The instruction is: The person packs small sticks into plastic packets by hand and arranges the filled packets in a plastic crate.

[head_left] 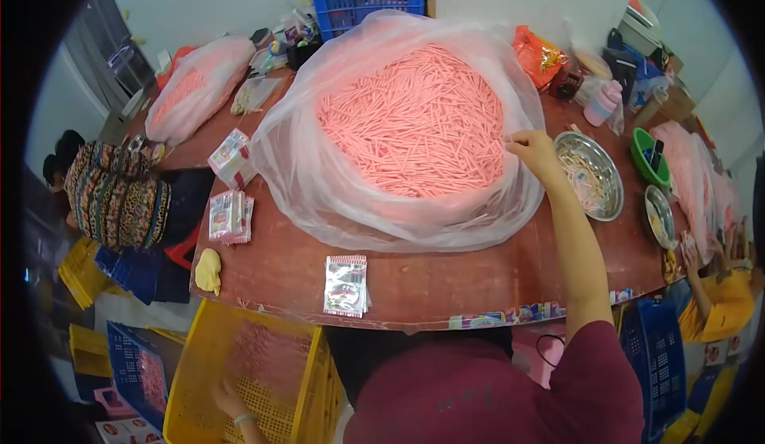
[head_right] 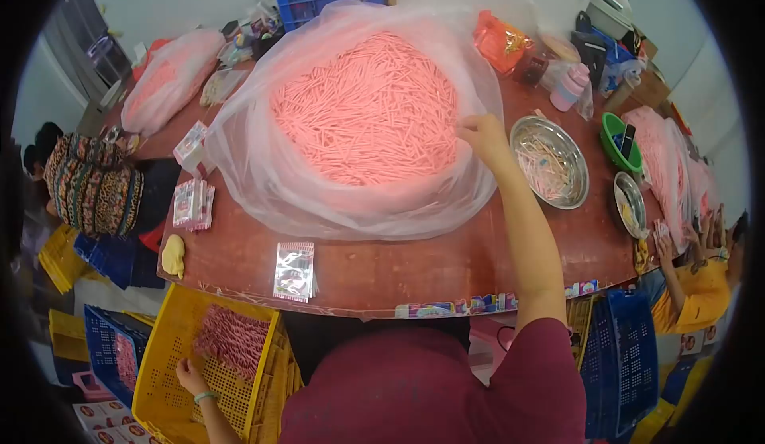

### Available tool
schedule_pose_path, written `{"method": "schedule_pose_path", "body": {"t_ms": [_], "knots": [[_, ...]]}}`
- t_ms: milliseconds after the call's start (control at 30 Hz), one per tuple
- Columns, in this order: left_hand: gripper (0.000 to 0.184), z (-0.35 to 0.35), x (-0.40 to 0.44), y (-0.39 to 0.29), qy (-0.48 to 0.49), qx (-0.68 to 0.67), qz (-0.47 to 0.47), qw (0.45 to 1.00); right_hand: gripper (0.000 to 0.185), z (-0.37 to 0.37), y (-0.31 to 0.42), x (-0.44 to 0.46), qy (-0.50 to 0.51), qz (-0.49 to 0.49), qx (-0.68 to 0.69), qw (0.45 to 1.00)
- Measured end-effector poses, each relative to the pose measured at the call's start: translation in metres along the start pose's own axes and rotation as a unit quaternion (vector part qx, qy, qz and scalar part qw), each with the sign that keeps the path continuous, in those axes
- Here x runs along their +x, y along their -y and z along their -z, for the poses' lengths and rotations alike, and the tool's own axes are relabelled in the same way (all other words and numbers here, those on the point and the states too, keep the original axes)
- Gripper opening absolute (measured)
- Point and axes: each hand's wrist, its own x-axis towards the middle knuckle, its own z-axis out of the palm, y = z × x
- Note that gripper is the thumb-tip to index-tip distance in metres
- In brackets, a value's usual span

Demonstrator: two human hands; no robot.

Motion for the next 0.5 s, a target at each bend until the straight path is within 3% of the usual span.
{"method": "schedule_pose_path", "body": {"t_ms": [67,167,267,500], "knots": [[0.024,0.015,-0.017,-0.045,-0.103,-0.027,-0.102,0.989,0.022,-0.004,-0.002,0.007,0.016,-0.027,0.021,0.999],[0.025,0.036,-0.055,-0.140,-0.107,-0.081,-0.147,0.980,0.022,-0.016,-0.004,0.018,0.017,-0.052,0.083,0.995],[0.019,0.032,-0.083,-0.206,-0.130,-0.113,-0.293,0.940,0.022,-0.029,-0.022,0.036,0.057,-0.062,0.099,0.991],[0.019,0.012,-0.126,-0.325,-0.066,-0.161,-0.336,0.926,0.019,-0.025,-0.041,0.046,0.085,-0.074,0.099,0.989]]}}
